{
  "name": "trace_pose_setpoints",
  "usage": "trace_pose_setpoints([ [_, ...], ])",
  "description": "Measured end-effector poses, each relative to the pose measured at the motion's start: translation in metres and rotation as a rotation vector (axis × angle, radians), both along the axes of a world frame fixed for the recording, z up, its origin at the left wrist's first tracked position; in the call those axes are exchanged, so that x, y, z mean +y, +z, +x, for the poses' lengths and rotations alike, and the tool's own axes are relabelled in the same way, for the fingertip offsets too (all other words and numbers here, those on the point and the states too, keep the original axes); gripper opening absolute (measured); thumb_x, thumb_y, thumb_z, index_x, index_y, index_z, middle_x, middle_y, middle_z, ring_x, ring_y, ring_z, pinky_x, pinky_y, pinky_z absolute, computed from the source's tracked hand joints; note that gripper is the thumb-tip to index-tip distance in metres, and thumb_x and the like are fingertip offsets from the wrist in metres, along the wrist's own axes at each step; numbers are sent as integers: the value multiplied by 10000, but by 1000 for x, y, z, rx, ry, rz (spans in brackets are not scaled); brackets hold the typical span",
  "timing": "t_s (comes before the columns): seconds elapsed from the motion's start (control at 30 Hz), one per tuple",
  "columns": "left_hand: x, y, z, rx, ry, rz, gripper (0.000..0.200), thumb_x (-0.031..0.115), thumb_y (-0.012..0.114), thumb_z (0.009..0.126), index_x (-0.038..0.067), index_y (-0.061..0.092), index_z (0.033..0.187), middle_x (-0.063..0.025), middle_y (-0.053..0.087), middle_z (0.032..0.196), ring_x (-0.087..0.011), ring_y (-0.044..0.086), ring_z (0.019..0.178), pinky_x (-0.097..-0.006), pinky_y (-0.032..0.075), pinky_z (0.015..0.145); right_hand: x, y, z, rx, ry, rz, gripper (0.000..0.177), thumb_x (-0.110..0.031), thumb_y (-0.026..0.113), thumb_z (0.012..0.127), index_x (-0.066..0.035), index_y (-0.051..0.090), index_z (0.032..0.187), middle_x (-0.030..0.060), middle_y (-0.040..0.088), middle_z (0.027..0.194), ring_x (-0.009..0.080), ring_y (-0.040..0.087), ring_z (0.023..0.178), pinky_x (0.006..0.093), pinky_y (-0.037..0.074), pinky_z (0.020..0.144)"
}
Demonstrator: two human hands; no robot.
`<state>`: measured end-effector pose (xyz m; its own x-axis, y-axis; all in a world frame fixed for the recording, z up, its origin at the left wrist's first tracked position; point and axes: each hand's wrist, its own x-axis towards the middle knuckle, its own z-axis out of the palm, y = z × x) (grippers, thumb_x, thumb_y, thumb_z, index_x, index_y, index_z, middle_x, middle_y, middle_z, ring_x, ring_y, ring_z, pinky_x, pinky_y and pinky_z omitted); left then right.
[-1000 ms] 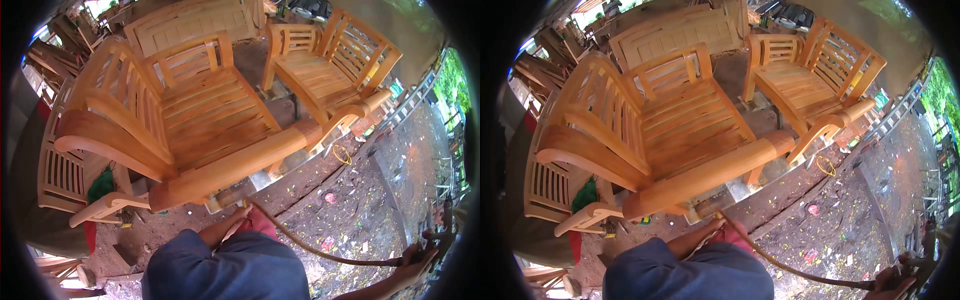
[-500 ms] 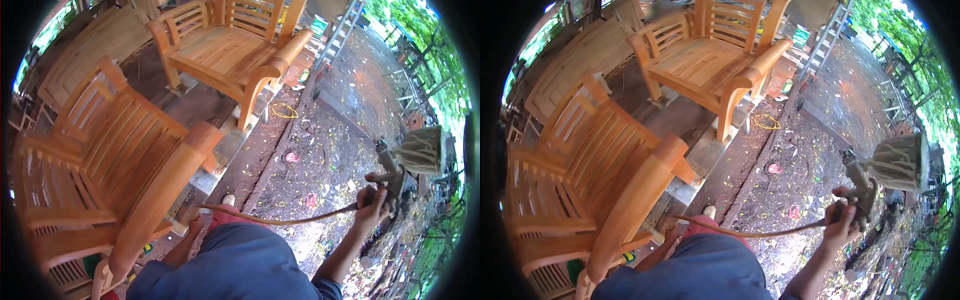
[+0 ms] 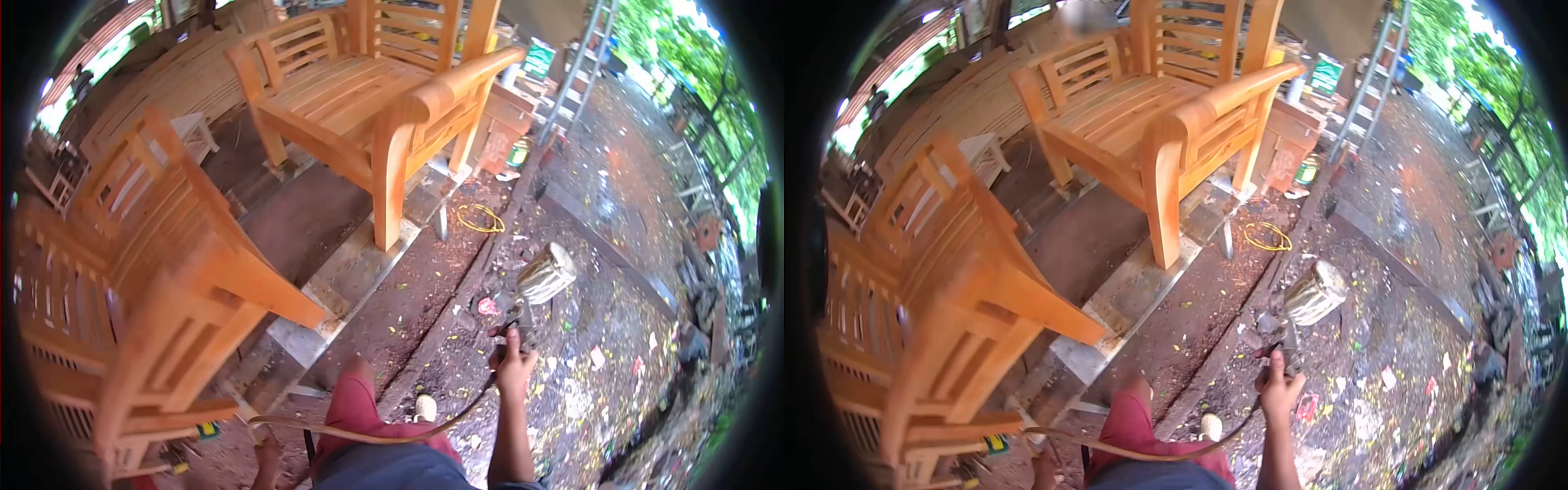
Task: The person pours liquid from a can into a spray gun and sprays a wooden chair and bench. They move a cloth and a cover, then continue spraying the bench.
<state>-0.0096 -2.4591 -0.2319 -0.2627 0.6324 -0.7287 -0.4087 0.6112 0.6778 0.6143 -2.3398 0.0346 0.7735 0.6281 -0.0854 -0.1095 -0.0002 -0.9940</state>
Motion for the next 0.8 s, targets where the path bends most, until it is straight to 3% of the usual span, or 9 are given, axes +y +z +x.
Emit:
trace_pose_setpoints([
  [0.03, -24, -5, 18, 88, 75, -25, 245, 338, 627, 869, 175, 475, 767, 23, 413, 560, -139, 390, 397, -299, 363, 375, 4, -23, 0, 19, -53, 35, 330, -298, 525, 958, -8, 607, 823, 11, 460, 482, 79, 353, 339, 249, 229, 332],
  [0.1, -49, 75, 88, 287, 219, -101, 281, 382, 616, 870, 190, 454, 744, 21, 411, 553, -144, 383, 382, -303, 364, 359, 1, -62, 12, 250, -66, -42, 329, -314, 545, 945, -2, 580, 848, 48, 519, 540, 103, 368, 337, 261, 254, 329],
  [0.13, -57, 102, 118, 290, 305, -65, 292, 377, 573, 902, 197, 436, 718, 23, 399, 547, -148, 372, 364, -327, 364, 340, -1, -51, 10, 311, -15, 4, 342, -332, 552, 938, 6, 550, 885, 55, 543, 599, 112, 376, 343, 273, 263, 329],
  [0.23, -96, 118, 117, 279, 475, 99, 197, 303, 606, 902, 169, 479, 833, 52, 442, 683, -80, 428, 550, -227, 375, 459, -1, -8, 8, 540, 23, 250, 394, -369, 529, 947, -15, 519, 776, 16, 440, 519, 94, 340, 348, 245, 227, 347],
  [0.33, -134, 98, 86, 314, 409, 193, 206, 337, 574, 914, 164, 490, 841, 37, 463, 712, -87, 448, 583, -234, 399, 501, -5, 9, 23, 609, 151, 443, 357, -364, 501, 960, -25, 469, 855, 69, 533, 715, 89, 332, 366, 267, 273, 351],
  [0.43, -159, 75, 77, 407, 436, 244, 241, 340, 550, 927, 159, 481, 782, 29, 438, 638, -97, 433, 533, -251, 400, 495, -9, 22, 36, 572, 241, 562, 388, -395, 482, 963, -26, 461, 846, 60, 507, 692, 94, 334, 374, 263, 278, 358],
  [0.6, -201, 91, 108, 415, 363, 149, 322, 330, 518, 944, 168, 438, 677, 30, 376, 531, -103, 400, 455, -283, 401, 481, -5, 2, 39, 640, 357, 544, 401, -399, 496, 957, -50, 453, 763, 40, 457, 590, 106, 343, 371, 271, 283, 349],
  [0.7, -210, 106, 124, 411, 281, 111, 382, 325, 498, 955, 174, 412, 614, 31, 339, 466, -107, 381, 409, -303, 402, 473, 8, -12, 26, 662, 170, 392, 356, -330, 528, 955, -57, 456, 738, 30, 449, 591, 102, 337, 358, 263, 236, 334],
  [0.8, -208, 123, 134, 407, 181, 71, 424, 342, 489, 960, 176, 391, 582, 22, 347, 472, -116, 359, 404, -307, 389, 488, 19, -39, 22, 573, 131, 294, 331, -306, 546, 948, -60, 464, 742, 26, 460, 580, 108, 387, 362, 267, 268, 321],
])
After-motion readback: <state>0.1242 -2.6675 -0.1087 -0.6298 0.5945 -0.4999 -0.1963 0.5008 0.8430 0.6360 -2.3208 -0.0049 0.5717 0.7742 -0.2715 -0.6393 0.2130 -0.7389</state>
